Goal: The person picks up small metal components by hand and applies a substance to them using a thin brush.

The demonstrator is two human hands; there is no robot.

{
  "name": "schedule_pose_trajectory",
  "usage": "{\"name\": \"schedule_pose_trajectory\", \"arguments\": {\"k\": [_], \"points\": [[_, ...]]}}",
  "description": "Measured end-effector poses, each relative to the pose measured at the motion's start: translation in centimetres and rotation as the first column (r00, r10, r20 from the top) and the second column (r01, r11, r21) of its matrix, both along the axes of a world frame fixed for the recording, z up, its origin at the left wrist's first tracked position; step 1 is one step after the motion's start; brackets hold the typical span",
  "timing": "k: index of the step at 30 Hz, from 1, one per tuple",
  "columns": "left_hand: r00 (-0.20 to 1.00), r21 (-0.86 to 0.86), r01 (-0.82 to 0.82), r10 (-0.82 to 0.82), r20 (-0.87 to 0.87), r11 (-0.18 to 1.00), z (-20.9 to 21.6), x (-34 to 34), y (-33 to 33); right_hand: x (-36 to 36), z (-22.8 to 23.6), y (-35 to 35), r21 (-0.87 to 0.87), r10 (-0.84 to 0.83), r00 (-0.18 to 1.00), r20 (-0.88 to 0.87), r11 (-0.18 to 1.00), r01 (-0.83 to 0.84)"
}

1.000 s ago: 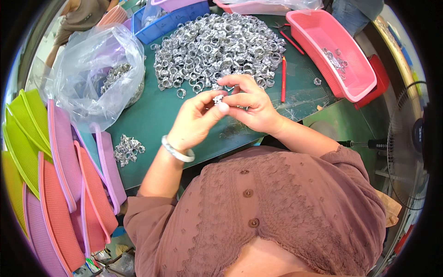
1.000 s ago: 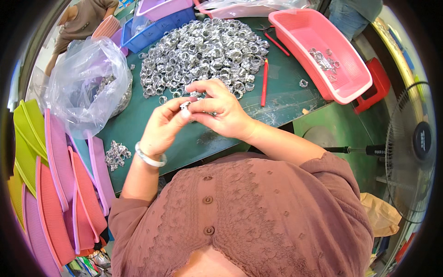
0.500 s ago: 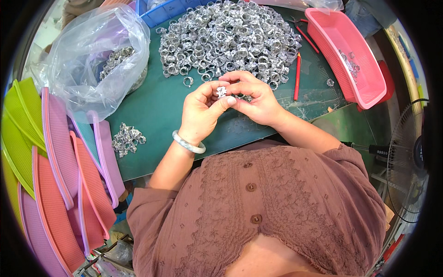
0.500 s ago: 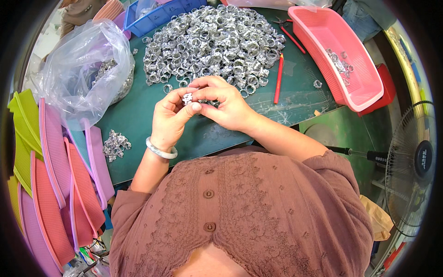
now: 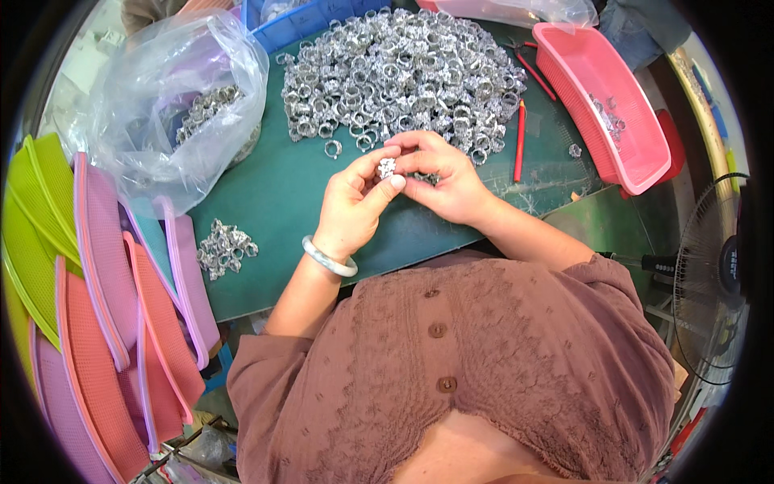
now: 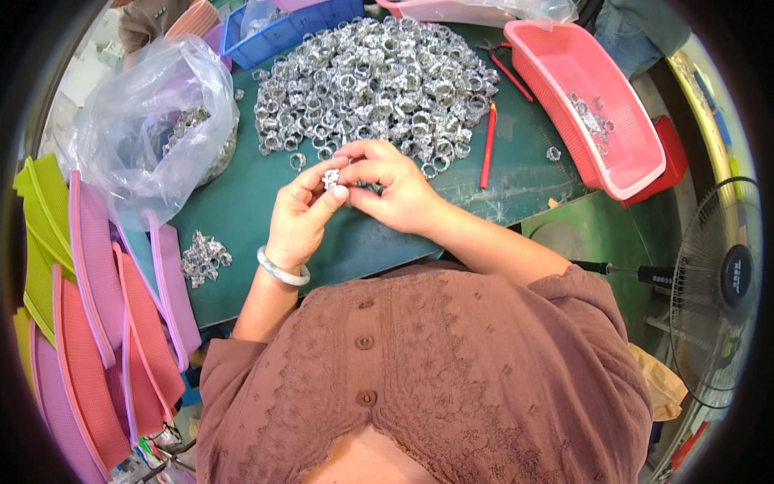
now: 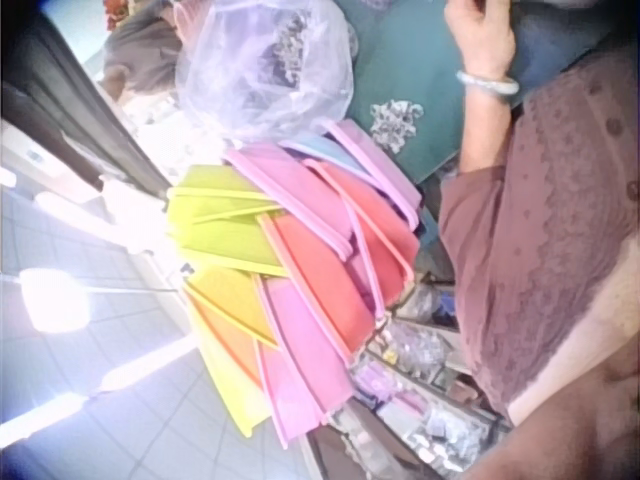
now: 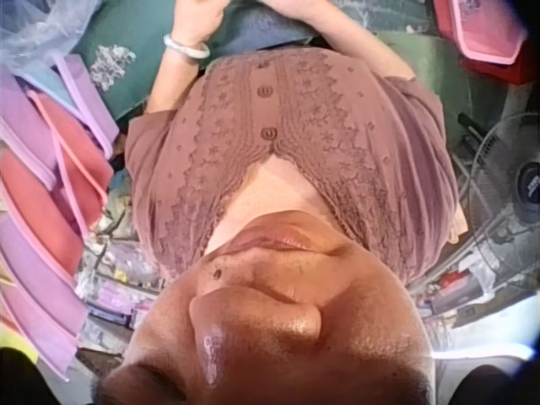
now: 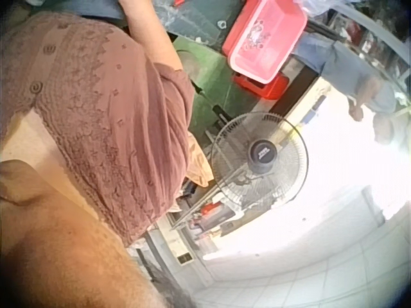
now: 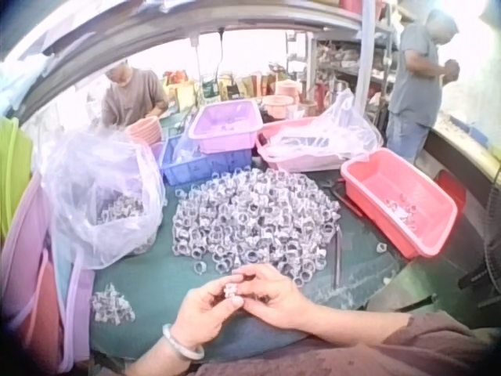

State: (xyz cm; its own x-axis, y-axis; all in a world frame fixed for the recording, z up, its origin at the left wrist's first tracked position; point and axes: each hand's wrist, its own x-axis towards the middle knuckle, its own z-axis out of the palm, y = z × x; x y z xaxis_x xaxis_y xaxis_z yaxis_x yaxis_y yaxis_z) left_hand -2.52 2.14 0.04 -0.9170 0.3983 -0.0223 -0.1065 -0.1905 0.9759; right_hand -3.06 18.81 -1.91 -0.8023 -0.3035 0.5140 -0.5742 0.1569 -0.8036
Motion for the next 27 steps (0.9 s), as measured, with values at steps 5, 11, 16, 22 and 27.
{"name": "schedule_pose_trajectory", "arguments": {"k": [5, 11, 16, 22, 27], "points": [[0.999, 0.025, -0.015, 0.014, 0.032, 1.000, -0.2, -0.3, 0.1, -0.7, 0.9, 0.2, 0.094, -0.001, 0.998, -0.065, 0.996, 0.007], [0.992, -0.075, -0.128, 0.127, -0.018, 0.989, 0.3, -3.1, -1.3, -6.4, 4.9, 0.7, 0.061, 0.028, 0.995, 0.091, 0.998, -0.034], [0.941, -0.134, -0.331, 0.316, -0.123, 0.934, -0.5, -3.9, -2.9, -20.9, 11.8, 1.0, 0.236, -0.397, 0.902, 0.170, 0.905, 0.354], [0.955, -0.224, -0.282, 0.251, -0.157, 0.933, -2.5, -4.3, -2.9, -26.8, 15.9, 2.4, 0.233, -0.608, 0.777, -0.160, 0.742, 0.629], [0.950, -0.269, -0.301, 0.262, -0.172, 0.915, -2.9, -4.0, -3.0, -18.9, 11.5, 2.4, 0.557, -0.127, 0.957, -0.260, 0.790, 0.256]]}}
